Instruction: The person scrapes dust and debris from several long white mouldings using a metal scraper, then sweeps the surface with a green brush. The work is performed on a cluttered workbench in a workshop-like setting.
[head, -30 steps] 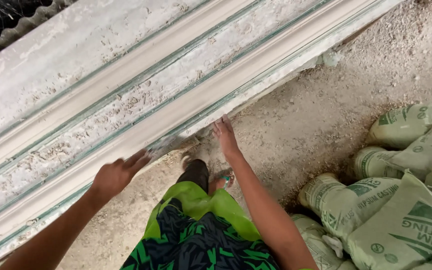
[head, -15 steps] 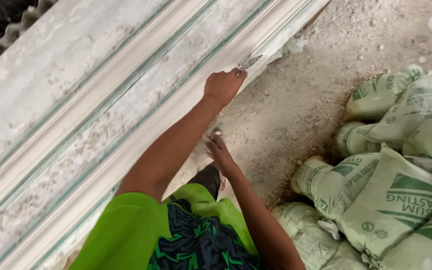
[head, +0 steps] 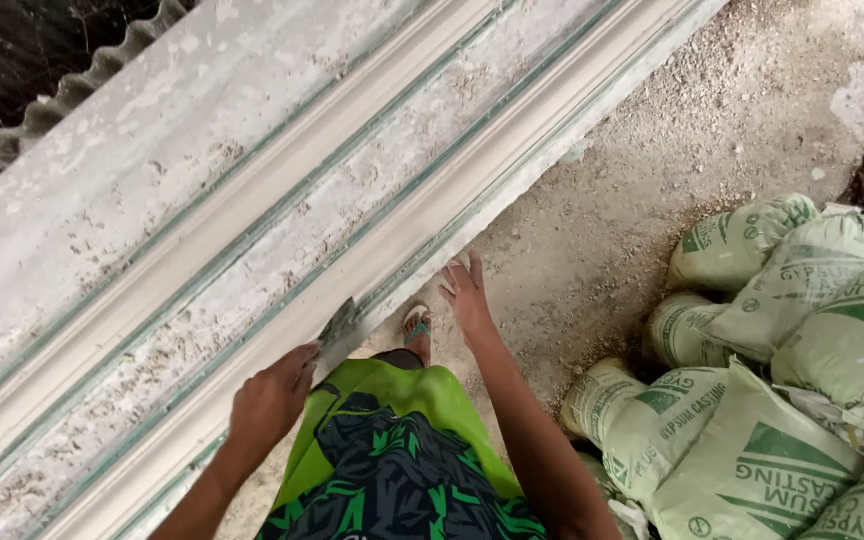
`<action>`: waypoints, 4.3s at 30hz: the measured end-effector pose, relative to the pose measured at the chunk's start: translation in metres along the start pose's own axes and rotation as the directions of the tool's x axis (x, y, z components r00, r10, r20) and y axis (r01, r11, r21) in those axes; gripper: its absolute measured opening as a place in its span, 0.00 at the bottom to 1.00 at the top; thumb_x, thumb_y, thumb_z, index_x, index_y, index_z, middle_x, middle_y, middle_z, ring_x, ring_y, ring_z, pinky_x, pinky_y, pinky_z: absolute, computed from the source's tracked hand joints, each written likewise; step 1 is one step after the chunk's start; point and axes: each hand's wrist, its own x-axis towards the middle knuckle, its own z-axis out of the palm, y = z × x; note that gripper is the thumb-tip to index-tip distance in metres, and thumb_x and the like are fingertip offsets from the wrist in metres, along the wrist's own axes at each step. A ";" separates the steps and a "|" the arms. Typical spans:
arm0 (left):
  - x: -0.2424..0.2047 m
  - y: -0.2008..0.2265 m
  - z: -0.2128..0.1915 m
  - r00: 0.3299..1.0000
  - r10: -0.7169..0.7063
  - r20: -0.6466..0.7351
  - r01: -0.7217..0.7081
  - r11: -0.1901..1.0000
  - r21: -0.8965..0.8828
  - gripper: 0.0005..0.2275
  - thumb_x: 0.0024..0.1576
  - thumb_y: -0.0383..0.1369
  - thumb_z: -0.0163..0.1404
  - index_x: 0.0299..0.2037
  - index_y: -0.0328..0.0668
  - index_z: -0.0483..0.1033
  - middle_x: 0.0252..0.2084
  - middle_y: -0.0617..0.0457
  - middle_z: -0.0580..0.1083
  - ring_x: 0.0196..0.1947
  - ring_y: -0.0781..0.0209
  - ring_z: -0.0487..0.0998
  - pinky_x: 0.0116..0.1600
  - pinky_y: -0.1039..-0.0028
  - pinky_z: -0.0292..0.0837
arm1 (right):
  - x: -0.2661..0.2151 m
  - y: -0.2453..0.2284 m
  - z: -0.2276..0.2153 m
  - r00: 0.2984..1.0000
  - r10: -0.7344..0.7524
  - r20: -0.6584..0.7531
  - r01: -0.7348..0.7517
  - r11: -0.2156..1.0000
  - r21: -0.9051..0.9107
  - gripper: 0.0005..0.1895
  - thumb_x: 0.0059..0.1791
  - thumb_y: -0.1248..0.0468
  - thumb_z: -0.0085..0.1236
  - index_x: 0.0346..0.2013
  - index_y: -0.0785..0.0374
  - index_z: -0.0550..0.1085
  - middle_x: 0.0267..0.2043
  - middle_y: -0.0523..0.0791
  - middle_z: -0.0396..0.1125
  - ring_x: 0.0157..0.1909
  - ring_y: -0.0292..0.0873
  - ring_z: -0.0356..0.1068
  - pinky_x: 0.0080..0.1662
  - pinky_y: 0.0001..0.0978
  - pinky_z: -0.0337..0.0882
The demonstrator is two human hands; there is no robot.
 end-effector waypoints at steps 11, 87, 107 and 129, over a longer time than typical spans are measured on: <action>0.238 0.225 0.003 0.985 0.130 0.113 -0.107 0.977 -0.184 0.17 0.66 0.40 0.40 0.63 0.61 0.74 0.50 0.50 0.80 0.48 0.40 0.82 0.53 0.46 0.76 | 0.008 -0.032 -0.020 0.996 0.051 0.067 -0.054 0.997 0.045 0.46 0.58 0.50 0.43 0.78 0.64 0.30 0.79 0.64 0.34 0.78 0.68 0.43 0.73 0.65 0.51; 0.306 0.305 0.013 0.955 0.169 0.245 -0.143 0.982 -0.121 0.20 0.67 0.44 0.37 0.69 0.73 0.64 0.66 0.65 0.69 0.48 0.44 0.82 0.53 0.46 0.75 | 0.189 -0.236 -0.165 0.999 -0.024 0.021 0.024 1.000 -0.007 0.40 0.59 0.54 0.34 0.79 0.44 0.27 0.77 0.72 0.31 0.76 0.77 0.36 0.73 0.68 0.44; 0.347 0.340 0.008 0.957 0.235 0.171 -0.202 0.961 -0.188 0.21 0.69 0.44 0.36 0.70 0.53 0.66 0.63 0.47 0.73 0.55 0.36 0.78 0.57 0.40 0.74 | 0.205 -0.246 -0.176 0.993 0.101 0.052 -0.096 0.991 -0.095 0.39 0.58 0.38 0.35 0.80 0.44 0.41 0.74 0.72 0.44 0.76 0.72 0.44 0.73 0.60 0.48; 0.354 0.344 0.013 0.961 0.193 0.199 -0.160 0.972 -0.170 0.21 0.68 0.46 0.34 0.68 0.56 0.69 0.63 0.51 0.74 0.55 0.40 0.78 0.56 0.46 0.75 | 0.201 -0.244 -0.179 0.993 0.088 0.073 -0.081 0.992 -0.101 0.38 0.58 0.38 0.33 0.80 0.44 0.41 0.75 0.73 0.43 0.76 0.72 0.43 0.73 0.61 0.46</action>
